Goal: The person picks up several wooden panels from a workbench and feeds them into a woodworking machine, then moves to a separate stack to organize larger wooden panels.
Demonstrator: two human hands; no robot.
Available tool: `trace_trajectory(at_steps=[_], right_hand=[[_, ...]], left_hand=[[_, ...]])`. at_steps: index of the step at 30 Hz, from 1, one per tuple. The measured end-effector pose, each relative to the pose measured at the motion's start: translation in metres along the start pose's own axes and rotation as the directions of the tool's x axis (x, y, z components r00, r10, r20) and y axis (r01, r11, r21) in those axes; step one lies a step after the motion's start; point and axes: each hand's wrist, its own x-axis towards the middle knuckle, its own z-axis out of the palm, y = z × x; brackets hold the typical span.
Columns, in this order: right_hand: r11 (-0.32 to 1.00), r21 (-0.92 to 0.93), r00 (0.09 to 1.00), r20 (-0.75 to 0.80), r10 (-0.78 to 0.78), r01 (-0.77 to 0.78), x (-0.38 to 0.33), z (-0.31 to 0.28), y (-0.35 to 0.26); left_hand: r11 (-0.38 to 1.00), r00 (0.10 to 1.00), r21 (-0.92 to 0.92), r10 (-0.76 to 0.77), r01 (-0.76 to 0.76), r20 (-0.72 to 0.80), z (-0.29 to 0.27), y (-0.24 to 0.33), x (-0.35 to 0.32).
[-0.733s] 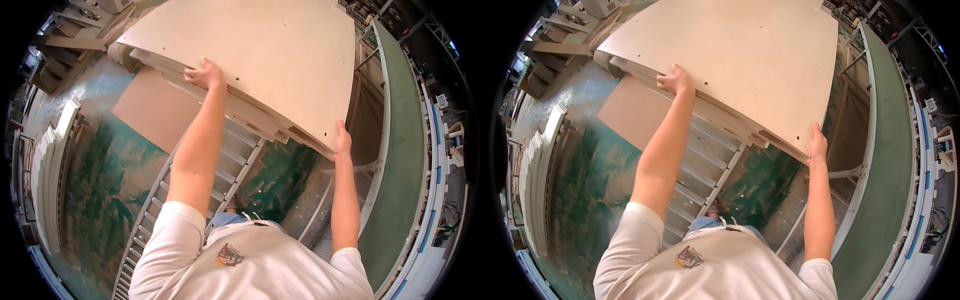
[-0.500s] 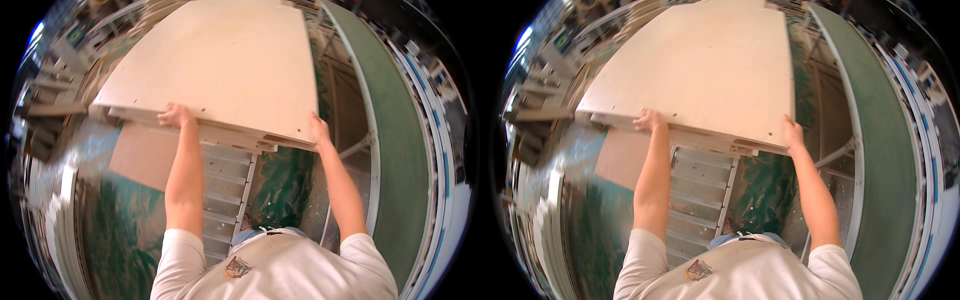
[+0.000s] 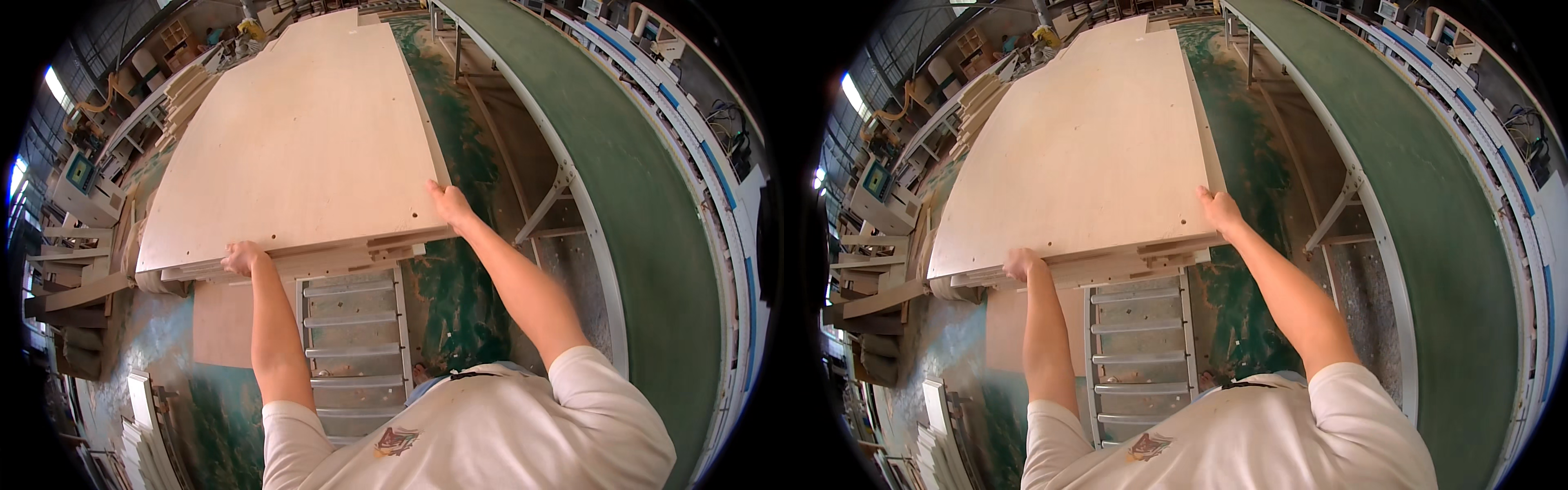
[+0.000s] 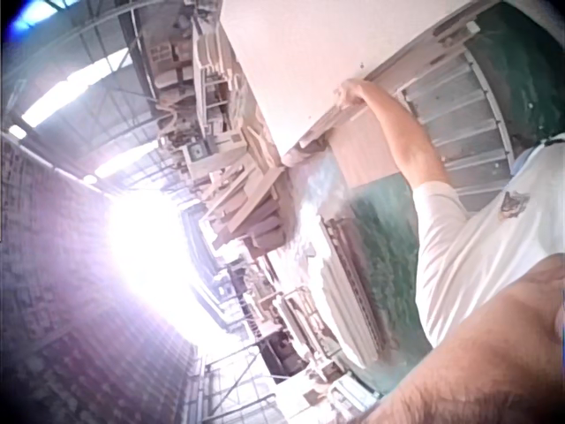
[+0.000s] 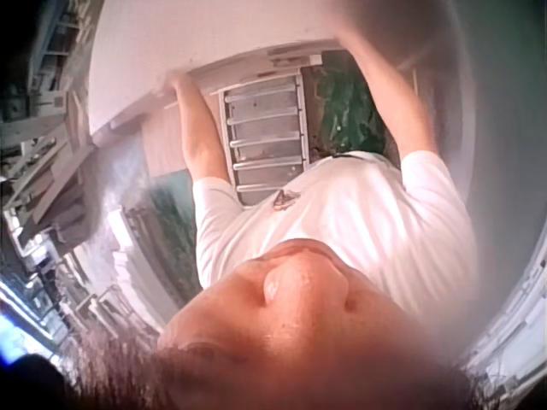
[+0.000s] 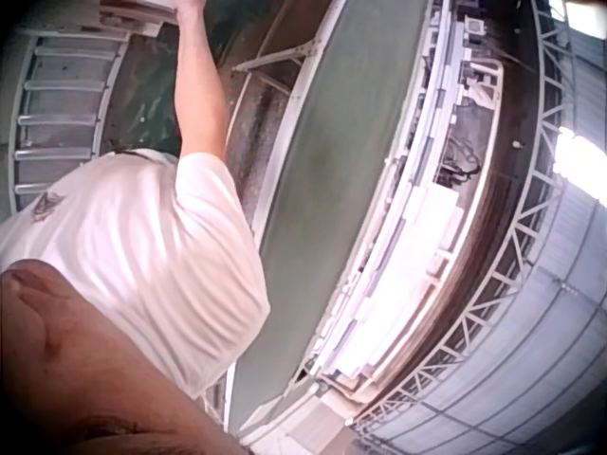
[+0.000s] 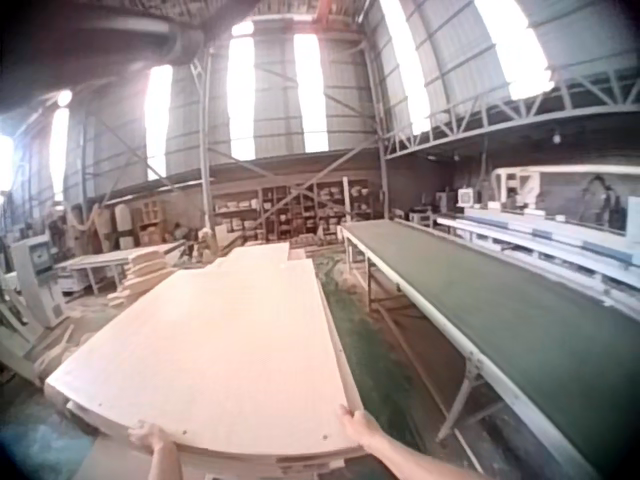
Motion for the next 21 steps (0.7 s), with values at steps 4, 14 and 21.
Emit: trace_trajectory(at_steps=[4,14,21], right_hand=[[0.998,-0.013,0.99,-0.124,-0.07,0.069,0.0,0.007,0.016],[0.983,0.139,0.974,-0.211,-0.088,0.119,-0.012,0.014,0.012],[0.968,0.2,0.988,-0.016,-0.153,0.153,-0.011,-0.011,0.019]], left_hand=[[0.996,0.996,-0.082,-0.017,0.024,0.09,-0.014,0.005,-0.015],[1.0,0.999,0.007,-0.02,0.02,-0.042,-0.003,-0.009,0.001],[0.986,0.964,0.044,-0.168,0.163,0.208,-0.006,0.005,-0.002]])
